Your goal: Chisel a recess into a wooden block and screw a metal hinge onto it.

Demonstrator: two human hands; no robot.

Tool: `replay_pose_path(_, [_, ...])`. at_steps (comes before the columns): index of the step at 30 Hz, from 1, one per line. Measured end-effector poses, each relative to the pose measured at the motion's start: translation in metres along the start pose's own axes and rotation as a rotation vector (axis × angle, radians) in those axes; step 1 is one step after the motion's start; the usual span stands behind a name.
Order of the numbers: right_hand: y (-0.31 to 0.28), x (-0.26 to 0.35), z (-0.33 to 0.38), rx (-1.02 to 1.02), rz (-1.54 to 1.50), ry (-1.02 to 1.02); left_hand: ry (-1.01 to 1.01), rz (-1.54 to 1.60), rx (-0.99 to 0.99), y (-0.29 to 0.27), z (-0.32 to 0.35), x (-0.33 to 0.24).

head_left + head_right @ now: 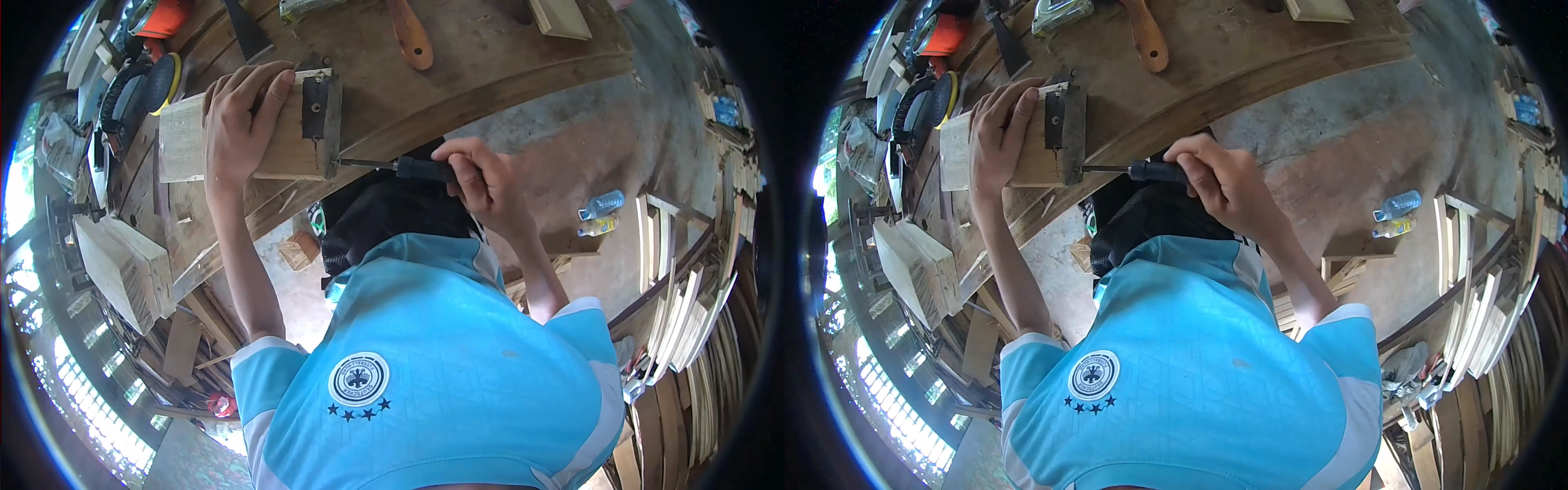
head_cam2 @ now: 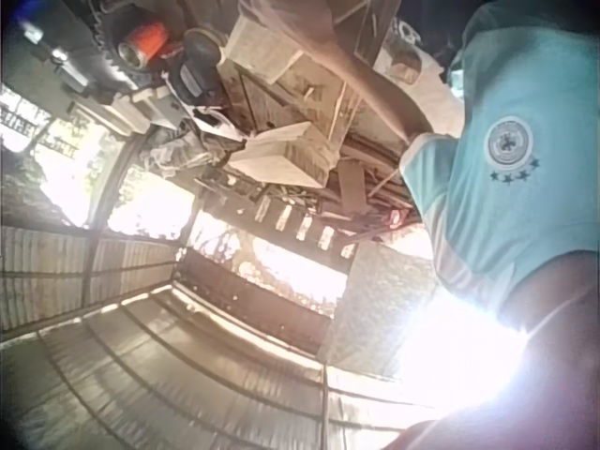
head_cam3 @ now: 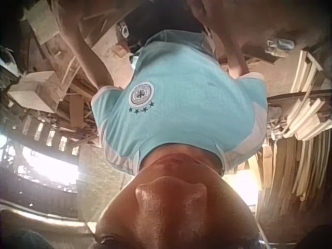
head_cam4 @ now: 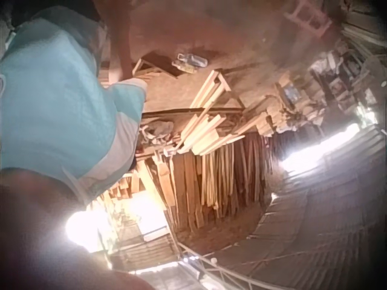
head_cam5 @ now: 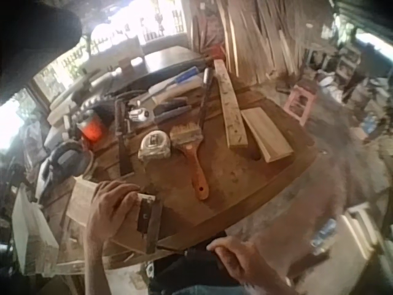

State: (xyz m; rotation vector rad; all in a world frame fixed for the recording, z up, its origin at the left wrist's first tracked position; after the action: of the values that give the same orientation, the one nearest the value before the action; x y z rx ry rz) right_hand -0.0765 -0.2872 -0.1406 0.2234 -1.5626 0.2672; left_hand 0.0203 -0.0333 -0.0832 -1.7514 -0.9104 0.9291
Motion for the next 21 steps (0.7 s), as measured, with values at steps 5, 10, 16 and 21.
replay_pose_path(5, [0.004, 0.0, -0.005, -0.126, -0.004, -0.141, -0.023, 0.01, 0.011, -0.002, 0.0, 0.001])
replay_pose_path(10, [0.0, -0.001, -0.005, -0.048, -0.023, -0.004, -0.028, -0.001, -0.004, -0.001, 0.001, 0.001])
replay_pose_path(16, [0.005, -0.001, -0.007, -0.077, 0.023, -0.162, -0.028, 0.015, -0.008, -0.001, -0.001, 0.0])
replay_pose_path(21, [0.006, 0.008, -0.018, 0.09, 0.339, -0.308, -0.031, -0.02, -0.009, -0.001, -0.001, -0.002])
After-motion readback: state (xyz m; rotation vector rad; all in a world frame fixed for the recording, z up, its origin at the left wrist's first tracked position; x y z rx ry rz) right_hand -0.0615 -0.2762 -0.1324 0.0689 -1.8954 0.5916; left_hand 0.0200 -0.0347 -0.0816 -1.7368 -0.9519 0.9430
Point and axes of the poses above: each hand's wrist, its own z-axis away from the middle knuckle, its own y-axis out of the palm, x = y × z, the point moved 3 cm from there along -z, towards the middle knuckle, and after that the axes turned 9 degrees about -z, right-handed, at the moved point
